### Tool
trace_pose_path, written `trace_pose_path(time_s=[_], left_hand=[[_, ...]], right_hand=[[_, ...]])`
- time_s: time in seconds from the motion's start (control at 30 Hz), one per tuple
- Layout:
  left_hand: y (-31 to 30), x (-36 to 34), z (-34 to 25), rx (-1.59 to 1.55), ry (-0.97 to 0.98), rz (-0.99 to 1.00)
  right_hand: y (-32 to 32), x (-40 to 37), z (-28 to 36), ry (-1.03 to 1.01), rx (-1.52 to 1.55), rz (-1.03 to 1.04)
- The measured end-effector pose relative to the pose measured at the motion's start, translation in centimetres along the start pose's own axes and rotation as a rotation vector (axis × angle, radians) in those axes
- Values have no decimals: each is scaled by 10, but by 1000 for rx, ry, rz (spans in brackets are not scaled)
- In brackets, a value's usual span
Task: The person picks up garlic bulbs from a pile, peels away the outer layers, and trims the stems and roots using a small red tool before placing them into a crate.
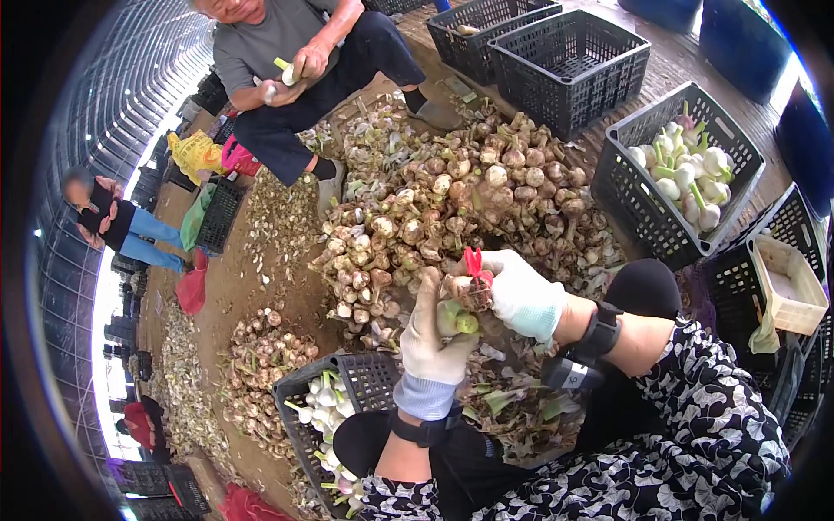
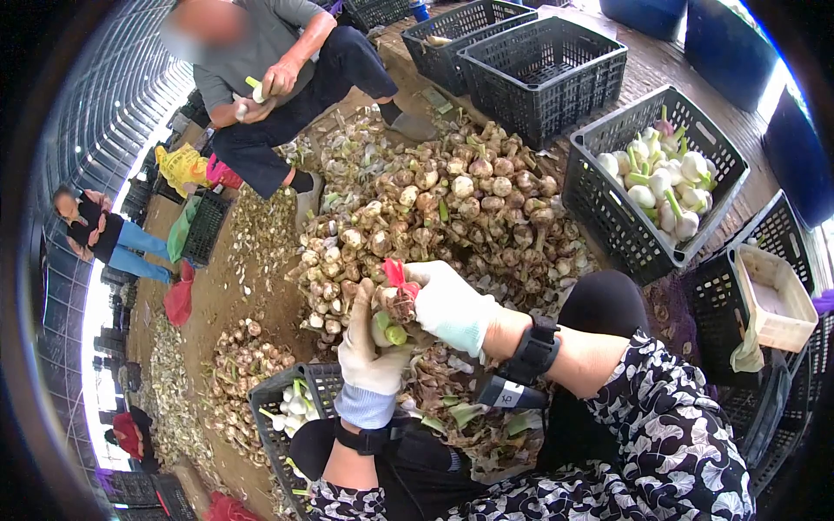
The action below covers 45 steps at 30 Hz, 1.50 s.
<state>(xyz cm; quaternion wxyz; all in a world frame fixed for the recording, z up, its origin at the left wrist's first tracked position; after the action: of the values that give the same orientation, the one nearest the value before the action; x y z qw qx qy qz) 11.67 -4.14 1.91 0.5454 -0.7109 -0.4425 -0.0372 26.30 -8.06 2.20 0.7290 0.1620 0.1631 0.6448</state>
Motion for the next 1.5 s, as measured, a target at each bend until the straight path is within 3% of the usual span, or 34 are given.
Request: trace_pose_path(time_s=[0.07, 0.13, 0.2, 0.27, 0.3, 0.33, 0.43, 0.47, 0.5, 0.63, 0.7, 0.73, 0.8, 0.83, 0.87, 0.93, 1.03, 1.1, 1.17, 1.23, 1.3, 1.33, 1.4, 1.43, 1.5], left_hand=[[-5, 0, 6, -73, -2, 73], [-7, 0, 8, -148, -6, 142], [-8, -2, 7, -155, -96, 172], [-6, -5, 14, -166, -109, 171], [-5, -5, 14, -257, -151, 193], [-4, -5, 14, -349, -191, 215], [-7, -3, 10, -186, -96, 247], [-11, -1, 6, -103, -50, 263], [-18, 0, 0, -224, -85, 313], [-13, -3, 4, -266, -126, 280], [-10, -4, 15, -70, -69, 187], [-11, -3, 21, -222, -118, 152], [-11, -14, 42, -796, -679, 192], [-12, -10, 38, -810, -764, 159], [-14, -6, 29, -811, -765, 158], [-17, -2, 14, -522, -765, 243], [-11, -8, 23, -507, -866, 345], [-13, -9, 23, -542, -905, 390], [-15, -10, 21, -528, -737, 245], [-17, -8, 18, -608, -773, 201], [-20, -6, 14, -777, -898, 139], [-17, -8, 17, -778, -898, 140], [-11, -12, 26, -518, -724, 26], [-11, -15, 27, -452, -732, 60], [-11, -16, 28, -287, -630, 87]], right_hand=[[-5, 0, 2, 29, -6, 27], [-9, -1, 10, 9, -24, 220], [-10, -3, 12, 96, 9, 236], [-12, 1, 11, -106, -94, 339], [-13, 1, 13, -233, -430, 369], [-11, 3, 9, -433, -481, 437], [-9, 0, 0, -439, -541, 370], [-11, -1, -3, -159, -204, 304], [-11, -1, -7, 121, 132, 232], [-14, 0, -5, 121, 106, 179], [-12, 1, -2, 55, 80, 51], [-13, 2, 0, 19, 65, -13], [-17, 5, -5, -72, -11, 2], [-17, 6, -5, -238, -288, 32], [-15, 5, -6, -403, -565, 64], [-5, 4, -10, -610, -669, 118], [0, 3, -12, -638, -651, 173], [-2, 4, -9, -535, -658, 113], [-11, 8, -13, -411, -577, 78], [-13, 9, -15, -343, -525, 58], [-8, 7, -15, -265, -60, 83], [-9, 7, -16, -264, -60, 82], [-14, 13, -19, -4, 466, -60], [-14, 13, -14, 53, 783, -79], [-14, 9, 0, 109, 776, -84]])
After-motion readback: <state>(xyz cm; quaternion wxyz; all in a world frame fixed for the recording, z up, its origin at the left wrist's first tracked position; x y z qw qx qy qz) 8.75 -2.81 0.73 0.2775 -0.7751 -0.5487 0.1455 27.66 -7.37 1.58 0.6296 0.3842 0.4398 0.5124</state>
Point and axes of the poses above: each hand's wrist, its own x-axis towards the middle knuckle, its own y-axis out of the palm, z = x × y, the point moved 1 cm from there along x, towards the middle knuckle, and after that the axes turned 14 degrees about x, right-handed, at the moved point
